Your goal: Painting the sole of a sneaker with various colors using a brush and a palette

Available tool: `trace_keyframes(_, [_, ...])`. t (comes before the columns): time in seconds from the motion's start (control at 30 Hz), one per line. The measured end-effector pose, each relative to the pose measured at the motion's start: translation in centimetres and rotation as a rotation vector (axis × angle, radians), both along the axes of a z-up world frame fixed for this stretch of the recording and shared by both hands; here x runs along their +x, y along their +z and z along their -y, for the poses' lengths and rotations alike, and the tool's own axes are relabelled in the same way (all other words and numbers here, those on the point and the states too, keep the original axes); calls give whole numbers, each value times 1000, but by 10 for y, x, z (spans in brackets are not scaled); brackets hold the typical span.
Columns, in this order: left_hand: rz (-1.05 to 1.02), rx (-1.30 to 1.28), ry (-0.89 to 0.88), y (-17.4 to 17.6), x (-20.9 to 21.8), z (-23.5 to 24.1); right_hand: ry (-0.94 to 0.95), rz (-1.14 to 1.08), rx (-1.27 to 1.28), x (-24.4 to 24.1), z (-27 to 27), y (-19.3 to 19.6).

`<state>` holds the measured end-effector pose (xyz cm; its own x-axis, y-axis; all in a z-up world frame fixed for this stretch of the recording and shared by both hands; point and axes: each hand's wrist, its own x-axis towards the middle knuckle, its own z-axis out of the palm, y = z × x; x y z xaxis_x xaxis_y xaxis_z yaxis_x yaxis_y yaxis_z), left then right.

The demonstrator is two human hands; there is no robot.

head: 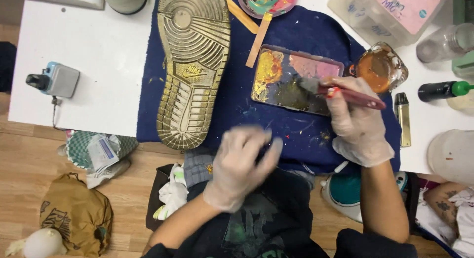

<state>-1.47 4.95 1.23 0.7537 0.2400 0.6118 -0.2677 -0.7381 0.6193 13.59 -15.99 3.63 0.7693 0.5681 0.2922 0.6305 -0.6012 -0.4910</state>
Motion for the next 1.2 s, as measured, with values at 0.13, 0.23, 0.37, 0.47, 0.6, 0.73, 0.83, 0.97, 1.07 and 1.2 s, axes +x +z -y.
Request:
trace_keyframes(0.13, [-254,186,33,-34,33,-6,64,-237,34,-5,-13,20])
trace_keyframes(0.23, [-136,406,176,-53,48,-13,32,-265,-88,3,-6,21])
trace_keyframes(0.37, [-163,262,43,-72,54,-15,45,-342,229,18,-11,5])
trace_keyframes(0.47, [-91,93,44,-68,56,-15,210,-246,162,21,-12,9])
trace_keyframes(0.6, [-252,182,-9,-58,49,-21,38,-427,154,29,7,6])
trace_keyframes(0.73, [-232,176,-8,-59,51,-21,250,-328,74,38,2,0])
trace_keyframes(0.83, [-224,180,4,-57,49,-21,266,-429,64,36,12,4])
trace_keyframes(0.97, [-179,159,-7,-53,53,-22,197,-536,127,37,14,5])
trace_keyframes(1.07, [-182,135,-25,-53,54,-22,211,-573,72,35,19,15])
trace_keyframes(1.2, [-182,152,-2,-53,53,-22,211,-395,-77,51,40,13])
